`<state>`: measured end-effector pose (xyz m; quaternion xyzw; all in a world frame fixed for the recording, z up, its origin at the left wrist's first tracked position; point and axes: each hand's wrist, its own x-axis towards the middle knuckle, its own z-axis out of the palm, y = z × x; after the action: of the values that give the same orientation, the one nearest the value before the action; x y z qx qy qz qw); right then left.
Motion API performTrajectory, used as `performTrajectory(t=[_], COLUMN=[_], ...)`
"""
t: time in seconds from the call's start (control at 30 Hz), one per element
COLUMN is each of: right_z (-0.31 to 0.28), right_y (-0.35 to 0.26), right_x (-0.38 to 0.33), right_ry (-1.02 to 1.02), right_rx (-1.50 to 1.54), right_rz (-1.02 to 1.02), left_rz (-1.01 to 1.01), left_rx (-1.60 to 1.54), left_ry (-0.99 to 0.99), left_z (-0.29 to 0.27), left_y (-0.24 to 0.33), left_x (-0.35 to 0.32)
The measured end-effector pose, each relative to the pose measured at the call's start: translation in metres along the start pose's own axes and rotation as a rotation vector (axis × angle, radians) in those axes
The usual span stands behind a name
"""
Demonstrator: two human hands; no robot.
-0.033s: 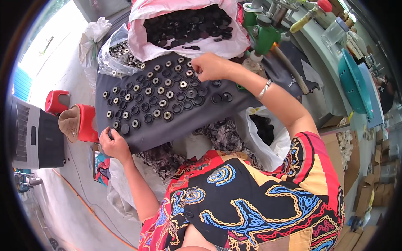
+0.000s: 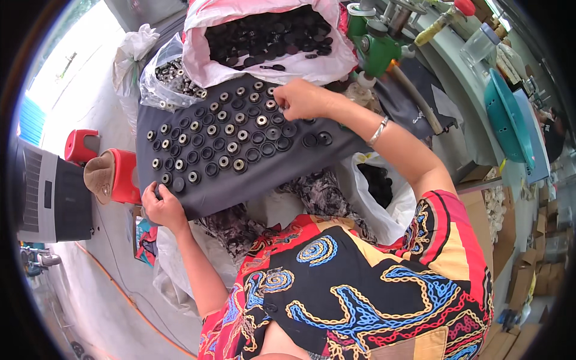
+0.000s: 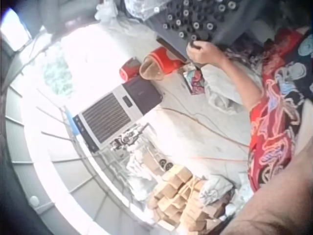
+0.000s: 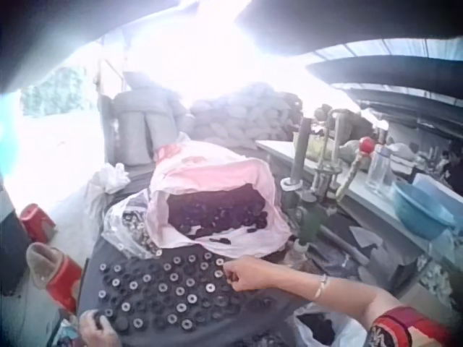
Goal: The person places black circular snap fastener components onto a gray fabric sheet laid on a workbench. They use a hammer to strike each fastener into place, then move the fabric to align the next position. The process is repeated for multiple fasteners across the fabric.
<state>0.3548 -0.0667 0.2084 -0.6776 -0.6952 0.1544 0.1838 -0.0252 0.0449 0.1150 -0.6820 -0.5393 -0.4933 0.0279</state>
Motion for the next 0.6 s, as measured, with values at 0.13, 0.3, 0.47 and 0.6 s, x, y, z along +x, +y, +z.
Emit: performTrajectory(t=[0.13, 0.3, 0.47, 0.6], right_z=[0.014, 0.020, 0.026, 0.028], right_y=[-0.001, -0.014, -0.028, -0.029], right_x=[-0.004, -0.003, -0.004, -0.002], right_ry=[0.013, -0.056, -0.111, -0.147], right_rx=[-0.060, -0.105, -0.170, -0.222], right_rz=[-0.027, -0.047, -0.080, -0.070], left_rz=[-0.017, 0.007, 0.013, 0.015], left_rx=[-0.030, -0.006, 0.003, 0.005], left_ry=[-0.027, -0.016, 0.001, -0.005], left_z=[0.003, 0.002, 0.002, 0.003], left_y=[-0.001, -0.002, -0.001, -0.001], left_x=[0.000, 0.000, -0.001, 0.000])
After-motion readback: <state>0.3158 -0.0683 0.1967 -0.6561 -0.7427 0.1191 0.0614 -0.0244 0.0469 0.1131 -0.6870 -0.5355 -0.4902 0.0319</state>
